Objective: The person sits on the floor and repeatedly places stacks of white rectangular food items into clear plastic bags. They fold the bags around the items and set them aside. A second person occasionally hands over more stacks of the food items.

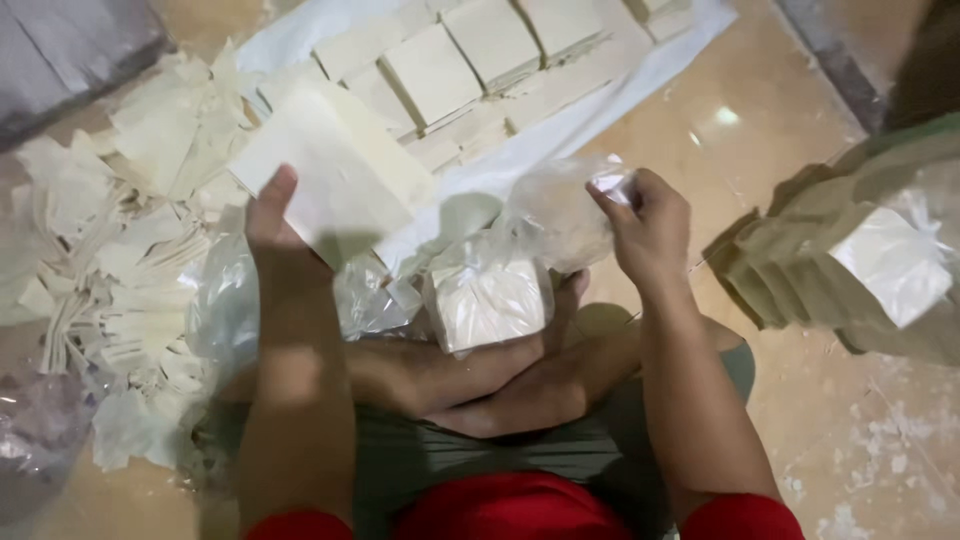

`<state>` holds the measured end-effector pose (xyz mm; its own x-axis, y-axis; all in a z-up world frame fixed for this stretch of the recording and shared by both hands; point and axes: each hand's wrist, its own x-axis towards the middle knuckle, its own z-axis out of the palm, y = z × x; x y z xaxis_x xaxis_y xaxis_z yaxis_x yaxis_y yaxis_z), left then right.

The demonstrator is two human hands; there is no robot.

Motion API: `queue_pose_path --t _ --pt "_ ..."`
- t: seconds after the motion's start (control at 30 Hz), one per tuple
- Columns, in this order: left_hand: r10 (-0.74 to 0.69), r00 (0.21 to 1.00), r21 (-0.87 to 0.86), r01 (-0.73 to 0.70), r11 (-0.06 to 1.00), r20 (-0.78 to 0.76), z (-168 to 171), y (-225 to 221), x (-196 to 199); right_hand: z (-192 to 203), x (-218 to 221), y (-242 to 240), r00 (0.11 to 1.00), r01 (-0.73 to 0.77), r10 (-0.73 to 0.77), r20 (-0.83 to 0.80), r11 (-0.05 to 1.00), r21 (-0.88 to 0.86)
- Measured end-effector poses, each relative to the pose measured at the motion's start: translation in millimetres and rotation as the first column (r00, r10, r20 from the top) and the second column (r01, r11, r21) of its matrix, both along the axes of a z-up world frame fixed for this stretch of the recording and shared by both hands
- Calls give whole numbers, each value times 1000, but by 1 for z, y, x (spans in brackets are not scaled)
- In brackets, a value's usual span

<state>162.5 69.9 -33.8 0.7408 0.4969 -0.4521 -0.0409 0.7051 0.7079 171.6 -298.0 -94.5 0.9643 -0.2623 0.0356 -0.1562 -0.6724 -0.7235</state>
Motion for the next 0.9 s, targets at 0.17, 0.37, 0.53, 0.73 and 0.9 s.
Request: queue_pose_path --t 0.17,0.37,0.53,0.73,0.9 --pt "-240 940 162 204 965 243 44 -42 -66 62 -17 39 994 -98 100 37 994 -57" --pt "-510 712 661 85 746 484 59 -86 -95 81 -43 49 983 -167 169 71 985 -28" --pt "-722 640 961 -119 248 265 52 -93 -104 102 -61 58 969 -246 212 126 866 435" --pt "-894 399 977 145 -157 -203 96 -94 -119 100 -73 45 976 -207 217 26 879 430" --pt "-685 403 793 351 -498 -608 105 -101 -107 120 -103 72 924 -316 353 147 921 -227"
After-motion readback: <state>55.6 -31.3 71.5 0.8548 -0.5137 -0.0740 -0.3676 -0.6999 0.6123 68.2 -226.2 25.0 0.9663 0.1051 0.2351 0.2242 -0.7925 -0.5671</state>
